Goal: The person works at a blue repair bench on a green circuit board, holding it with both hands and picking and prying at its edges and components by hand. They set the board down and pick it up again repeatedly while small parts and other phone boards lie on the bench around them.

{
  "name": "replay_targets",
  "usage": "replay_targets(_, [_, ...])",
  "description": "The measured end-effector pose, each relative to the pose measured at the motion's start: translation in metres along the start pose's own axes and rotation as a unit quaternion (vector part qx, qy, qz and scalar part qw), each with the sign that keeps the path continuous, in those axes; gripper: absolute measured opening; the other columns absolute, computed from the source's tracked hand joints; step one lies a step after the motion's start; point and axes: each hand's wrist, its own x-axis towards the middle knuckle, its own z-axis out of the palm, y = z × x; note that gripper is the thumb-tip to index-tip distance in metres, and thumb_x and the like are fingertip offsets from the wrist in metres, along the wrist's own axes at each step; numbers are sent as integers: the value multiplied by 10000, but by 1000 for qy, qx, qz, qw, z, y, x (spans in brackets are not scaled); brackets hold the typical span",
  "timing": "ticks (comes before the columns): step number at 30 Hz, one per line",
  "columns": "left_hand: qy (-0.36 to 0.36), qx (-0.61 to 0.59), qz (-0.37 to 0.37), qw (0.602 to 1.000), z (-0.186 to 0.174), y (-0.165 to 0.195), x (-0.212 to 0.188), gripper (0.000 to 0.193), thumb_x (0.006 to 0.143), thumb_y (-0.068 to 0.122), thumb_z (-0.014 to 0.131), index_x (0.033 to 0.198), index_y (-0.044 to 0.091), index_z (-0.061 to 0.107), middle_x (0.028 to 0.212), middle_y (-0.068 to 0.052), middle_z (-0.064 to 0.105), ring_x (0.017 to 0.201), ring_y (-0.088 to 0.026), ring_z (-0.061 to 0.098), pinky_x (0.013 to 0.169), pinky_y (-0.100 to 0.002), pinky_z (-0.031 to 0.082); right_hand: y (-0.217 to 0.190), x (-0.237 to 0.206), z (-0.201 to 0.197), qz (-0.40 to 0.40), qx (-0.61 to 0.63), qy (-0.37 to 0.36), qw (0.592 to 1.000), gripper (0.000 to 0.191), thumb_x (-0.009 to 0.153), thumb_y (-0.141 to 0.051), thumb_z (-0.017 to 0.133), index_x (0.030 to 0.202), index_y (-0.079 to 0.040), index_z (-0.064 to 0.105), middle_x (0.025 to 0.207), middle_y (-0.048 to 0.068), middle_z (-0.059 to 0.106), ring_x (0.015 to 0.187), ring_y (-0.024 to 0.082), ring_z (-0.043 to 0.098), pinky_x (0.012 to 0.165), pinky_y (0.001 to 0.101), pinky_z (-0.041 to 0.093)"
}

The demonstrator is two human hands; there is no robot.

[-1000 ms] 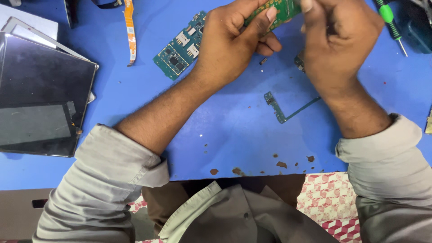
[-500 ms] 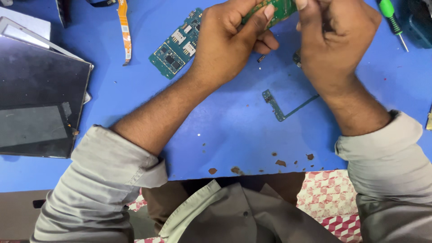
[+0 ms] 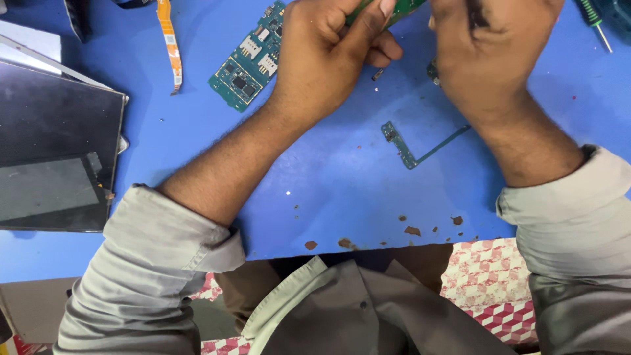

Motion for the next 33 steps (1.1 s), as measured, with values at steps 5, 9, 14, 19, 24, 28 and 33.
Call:
replay_targets(5, [-2,-18,-4,1000,1,-3,0,209,1138,131,561,1154,-10,715,914,-66,780,813,-126,816,719,-253,709,1,0,2,22,35,16,999,219,1134,108,531,964,72,664,856,92,683,747,127,664,664,231,487])
replay_targets(9, [-5,-44,-26,999,0,-4,0,209,1136,92,539,1127,-41,700,892,-82,776,807,-139,805,732,-263,701,1,-1,2,6,12,4,1000,239,1150,116,568,933,73,656,829,91,673,726,123,653,654,233,476])
replay_targets(14, [1,-54,-29,998,0,-5,-1,197,1130,82,537,1133,-45,688,923,-85,773,821,-147,810,738,-269,713,4,-3,3,15,34,9,999,234,1147,126,551,942,81,654,842,94,677,743,124,659,668,231,491])
replay_targets(19, [-7,-73,-40,997,0,-7,0,192,1131,78,534,1146,-44,681,967,-89,773,832,-152,812,739,-275,714,8,-4,4,16,36,12,999,212,1111,121,508,975,79,665,871,97,690,771,127,679,688,232,502])
replay_targets(24, [-7,-104,-40,994,-1,-10,1,175,1135,73,542,1158,-48,667,996,-96,765,839,-171,809,737,-287,706,7,-5,4,10,17,8,1000,228,1134,112,564,935,69,664,829,95,685,721,136,664,645,238,476])
replay_targets(28, [-11,-91,-54,994,-1,-11,1,196,1145,82,529,1151,-40,682,973,-88,776,833,-169,820,732,-280,708,6,-3,3,47,63,16,997,232,1148,88,552,950,62,671,846,102,693,736,146,675,653,243,489])
replay_targets(33, [-7,-106,-59,993,-1,-11,3,190,1136,87,539,1148,-46,674,982,-92,768,827,-178,815,713,-288,699,6,-4,1,-16,-44,-2,999,233,1131,101,579,931,47,685,818,93,687,721,138,672,664,246,485])
